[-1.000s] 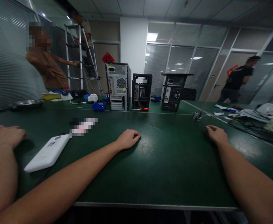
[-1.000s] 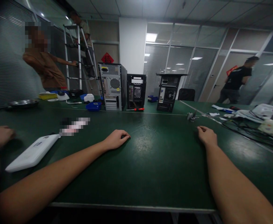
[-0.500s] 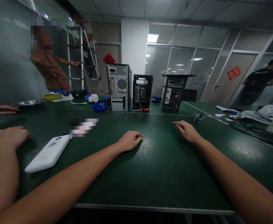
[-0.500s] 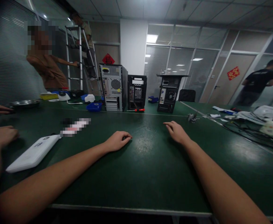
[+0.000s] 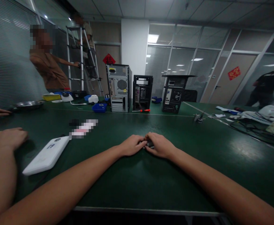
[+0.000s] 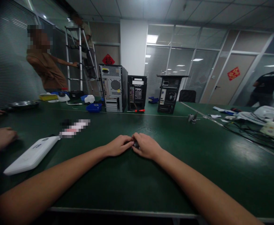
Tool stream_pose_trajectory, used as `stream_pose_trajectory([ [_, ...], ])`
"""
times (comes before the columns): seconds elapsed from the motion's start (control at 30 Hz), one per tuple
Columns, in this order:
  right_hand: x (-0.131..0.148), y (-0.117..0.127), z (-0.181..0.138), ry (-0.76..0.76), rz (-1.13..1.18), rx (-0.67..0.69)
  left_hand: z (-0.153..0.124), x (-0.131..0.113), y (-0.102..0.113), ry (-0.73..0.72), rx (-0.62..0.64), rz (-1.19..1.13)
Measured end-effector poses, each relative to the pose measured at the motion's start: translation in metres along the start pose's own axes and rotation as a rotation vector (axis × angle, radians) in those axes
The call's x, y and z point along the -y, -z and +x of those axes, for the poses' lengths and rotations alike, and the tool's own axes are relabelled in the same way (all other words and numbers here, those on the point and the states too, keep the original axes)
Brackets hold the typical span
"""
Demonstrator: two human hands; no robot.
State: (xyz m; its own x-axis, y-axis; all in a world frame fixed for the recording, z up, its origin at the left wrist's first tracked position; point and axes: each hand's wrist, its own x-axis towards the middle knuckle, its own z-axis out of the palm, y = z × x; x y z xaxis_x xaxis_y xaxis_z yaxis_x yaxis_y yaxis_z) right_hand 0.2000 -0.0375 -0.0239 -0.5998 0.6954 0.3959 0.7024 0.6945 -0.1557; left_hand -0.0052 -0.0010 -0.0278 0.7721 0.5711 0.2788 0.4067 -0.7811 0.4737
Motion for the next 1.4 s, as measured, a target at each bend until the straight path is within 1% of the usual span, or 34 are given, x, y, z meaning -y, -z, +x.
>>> stream_pose_trajectory([
  [0.17, -0.002, 0.0, -0.001, -0.034, -0.045, -0.02, 0.001, -0.001, -0.001, 0.016, -0.013, -0.025],
  [0.33, -0.004, 0.0, -0.002, -0.029, -0.07, -0.029, 0.001, 0.001, -0.002, 0.024, -0.038, -0.023],
  [0.57, -0.005, 0.001, -0.002, -0.03, -0.071, -0.022, 0.004, 0.0, -0.001, 0.014, -0.051, 0.042],
  [0.73, -0.002, 0.007, -0.002, -0.052, -0.077, -0.013, 0.004, 0.0, 0.0, 0.021, -0.07, 0.048],
  [0.87, 0.001, 0.014, -0.003, -0.046, -0.143, -0.01, 0.004, -0.003, 0.001, 0.024, -0.095, 0.062],
  [1.03, -0.001, 0.016, -0.004, -0.062, -0.201, -0.033, 0.002, -0.004, 0.001, 0.107, -0.146, 0.111],
  [1.13, -0.007, 0.013, -0.005, -0.067, -0.189, -0.056, 0.002, -0.001, 0.002, 0.146, -0.173, 0.124],
  [1.3, -0.017, 0.011, -0.005, -0.108, -0.139, -0.115, 0.002, 0.005, 0.001, 0.131, -0.189, 0.103],
  [1.4, -0.017, 0.011, -0.006, -0.096, -0.091, -0.106, 0.003, 0.008, 0.0, 0.138, -0.175, 0.113],
])
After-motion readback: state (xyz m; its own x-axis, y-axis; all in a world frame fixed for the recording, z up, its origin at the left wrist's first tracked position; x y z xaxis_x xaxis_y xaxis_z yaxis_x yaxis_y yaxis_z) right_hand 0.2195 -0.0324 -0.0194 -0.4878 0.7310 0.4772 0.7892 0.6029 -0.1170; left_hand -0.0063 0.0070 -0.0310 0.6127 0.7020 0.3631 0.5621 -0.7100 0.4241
